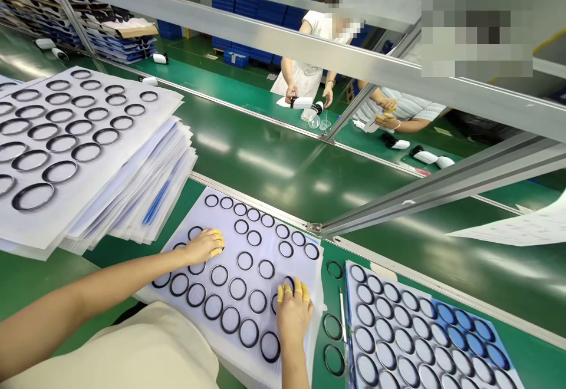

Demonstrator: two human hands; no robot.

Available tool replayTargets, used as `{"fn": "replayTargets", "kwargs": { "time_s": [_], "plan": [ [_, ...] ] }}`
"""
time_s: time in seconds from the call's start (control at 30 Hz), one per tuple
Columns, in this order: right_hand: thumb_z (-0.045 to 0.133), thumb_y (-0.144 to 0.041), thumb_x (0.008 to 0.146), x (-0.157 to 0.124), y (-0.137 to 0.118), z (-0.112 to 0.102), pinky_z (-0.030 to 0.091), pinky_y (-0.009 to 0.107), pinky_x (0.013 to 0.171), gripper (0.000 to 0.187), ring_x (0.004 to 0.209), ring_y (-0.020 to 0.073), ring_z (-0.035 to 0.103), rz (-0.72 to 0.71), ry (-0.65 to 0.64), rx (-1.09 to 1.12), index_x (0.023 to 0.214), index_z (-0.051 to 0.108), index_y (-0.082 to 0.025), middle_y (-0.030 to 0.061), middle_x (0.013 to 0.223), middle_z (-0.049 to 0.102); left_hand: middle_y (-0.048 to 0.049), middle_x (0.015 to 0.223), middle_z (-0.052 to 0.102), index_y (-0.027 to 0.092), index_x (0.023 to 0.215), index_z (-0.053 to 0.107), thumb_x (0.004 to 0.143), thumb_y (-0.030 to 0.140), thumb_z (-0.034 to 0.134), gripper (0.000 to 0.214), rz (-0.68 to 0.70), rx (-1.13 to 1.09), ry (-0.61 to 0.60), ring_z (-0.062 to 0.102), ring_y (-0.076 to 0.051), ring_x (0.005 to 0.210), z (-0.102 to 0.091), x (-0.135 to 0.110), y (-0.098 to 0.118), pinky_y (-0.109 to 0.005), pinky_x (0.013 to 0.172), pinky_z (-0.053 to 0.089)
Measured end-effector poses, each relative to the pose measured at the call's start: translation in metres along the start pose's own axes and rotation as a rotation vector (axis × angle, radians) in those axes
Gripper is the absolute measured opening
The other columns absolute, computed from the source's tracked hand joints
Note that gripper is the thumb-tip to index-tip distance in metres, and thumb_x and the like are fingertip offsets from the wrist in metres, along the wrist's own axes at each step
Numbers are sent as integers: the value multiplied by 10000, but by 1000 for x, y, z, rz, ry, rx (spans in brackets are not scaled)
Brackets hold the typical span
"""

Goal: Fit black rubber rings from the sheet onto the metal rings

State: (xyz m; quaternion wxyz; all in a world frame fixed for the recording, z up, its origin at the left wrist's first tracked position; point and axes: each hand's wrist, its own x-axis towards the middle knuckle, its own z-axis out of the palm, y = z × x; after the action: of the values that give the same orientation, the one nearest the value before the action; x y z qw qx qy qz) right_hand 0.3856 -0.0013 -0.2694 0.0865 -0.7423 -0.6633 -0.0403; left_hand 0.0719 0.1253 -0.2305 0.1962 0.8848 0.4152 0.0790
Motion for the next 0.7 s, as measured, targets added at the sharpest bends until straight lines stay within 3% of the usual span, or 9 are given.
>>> {"fn": "replayTargets", "kwargs": {
  "time_s": [0.07,0.2,0.37,0.47,0.57,0.7],
  "plan": [
    [382,-371,925,-1,9,-5,384,511,878,459,1189,405,482,33,1,-20,1007,731,-85,251,1232,606,-50,1042,659,171,972,657,894,219,573,124,-32,21,16,543,-215,1093,1,7,-2,-395,965,411],
    [461,-366,903,14,16,-9,400,466,872,371,1150,369,523,67,2,-9,952,741,-128,190,1188,649,-83,1159,596,146,1101,600,914,289,561,239,-112,71,49,567,-223,1068,0,30,-9,-451,925,465],
    [508,-243,910,71,6,6,414,407,912,266,1103,291,560,77,-23,33,1072,688,-132,143,1217,636,-87,1171,588,151,1139,583,916,312,562,275,-110,83,27,584,-217,1041,7,67,-6,-432,882,504],
    [559,-268,915,99,2,19,461,404,898,192,1015,219,603,82,-62,75,1041,659,-163,90,1136,652,-86,1156,595,148,1129,586,916,315,563,271,-112,83,13,595,-209,1014,14,82,-2,-417,858,519],
    [573,-326,922,107,6,28,510,394,851,188,928,177,630,118,-80,135,990,638,-163,46,1041,659,-85,1145,600,152,1124,588,921,315,556,262,-113,91,19,602,-199,992,14,88,-1,-402,842,526],
    [554,-323,936,103,28,30,541,367,778,225,877,170,638,288,-19,186,1078,601,-155,50,1042,643,-71,1119,603,147,1050,606,929,256,533,179,-13,91,31,574,-205,1033,14,91,7,-416,887,488]
  ]
}}
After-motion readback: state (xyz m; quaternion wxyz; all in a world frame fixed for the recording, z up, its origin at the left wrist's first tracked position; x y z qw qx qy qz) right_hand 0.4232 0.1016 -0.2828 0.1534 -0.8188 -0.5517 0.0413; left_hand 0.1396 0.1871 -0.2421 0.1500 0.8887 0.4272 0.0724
